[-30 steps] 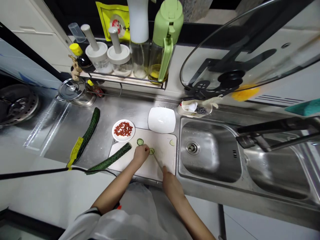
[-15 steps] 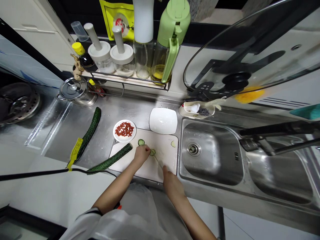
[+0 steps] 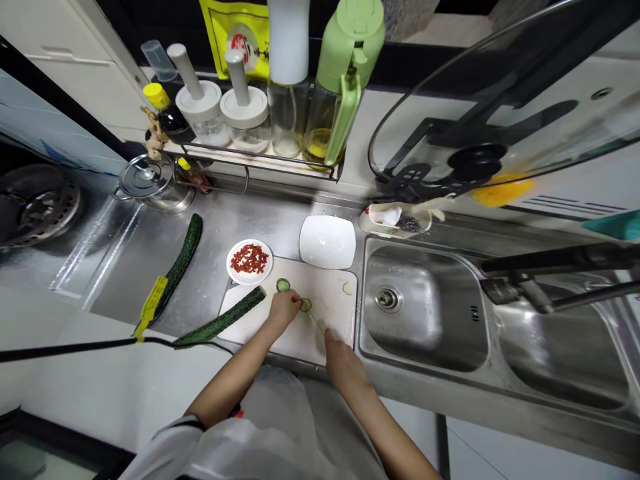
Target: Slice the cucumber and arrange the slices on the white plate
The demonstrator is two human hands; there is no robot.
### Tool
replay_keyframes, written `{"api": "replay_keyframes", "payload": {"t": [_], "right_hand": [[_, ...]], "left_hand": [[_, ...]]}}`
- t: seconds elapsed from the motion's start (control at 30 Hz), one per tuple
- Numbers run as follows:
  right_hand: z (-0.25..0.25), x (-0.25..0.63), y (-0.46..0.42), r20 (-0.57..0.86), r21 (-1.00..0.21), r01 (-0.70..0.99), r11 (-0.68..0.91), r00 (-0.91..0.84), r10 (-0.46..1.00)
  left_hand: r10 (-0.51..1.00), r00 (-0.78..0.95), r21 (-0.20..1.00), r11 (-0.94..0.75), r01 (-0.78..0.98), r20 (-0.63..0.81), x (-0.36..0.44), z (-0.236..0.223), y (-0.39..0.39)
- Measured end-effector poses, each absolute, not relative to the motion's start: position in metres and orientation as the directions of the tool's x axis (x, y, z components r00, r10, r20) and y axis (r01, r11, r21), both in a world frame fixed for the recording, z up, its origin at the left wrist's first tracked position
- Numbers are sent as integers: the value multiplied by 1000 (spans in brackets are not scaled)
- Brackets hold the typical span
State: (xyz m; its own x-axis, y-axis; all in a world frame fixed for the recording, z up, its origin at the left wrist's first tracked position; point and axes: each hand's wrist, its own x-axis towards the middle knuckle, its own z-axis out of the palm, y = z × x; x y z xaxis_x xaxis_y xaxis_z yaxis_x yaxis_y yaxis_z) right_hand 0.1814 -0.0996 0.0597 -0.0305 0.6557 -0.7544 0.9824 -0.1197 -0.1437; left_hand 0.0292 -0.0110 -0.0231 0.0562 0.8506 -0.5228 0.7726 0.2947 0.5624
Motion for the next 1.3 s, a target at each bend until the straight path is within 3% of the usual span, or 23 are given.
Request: {"api": "replay_keyframes", "payload": {"t": [0.2,0.43,0.7,0.97,1.1,1.3], "right_hand": [[63,185,-106,-755,-112,990,-86,-28,655],[68,200,-126,-817,-92,978,-189,34,575],[60,204,-134,-810,-104,972,-212,41,584],[52,206,-142,-808,-116,965,-237,47,588],[47,206,-145,-788,-137,961,-239,40,614],[50,206,-144,-796,-117,964,-240,53,603]], "left_hand": [[847,52,559,302,772,-529,29,-20,-11],[843,56,560,305,771,-535,30,-19,-10],[872,65,551,248,797,-486,23,-13,-13],[900,-134,366,300,881,-415,-4,7,3],[906,-141,304,275,912,-398,-8,7,8],[963,-67,388,168,906,-260,-6,1,2]]}}
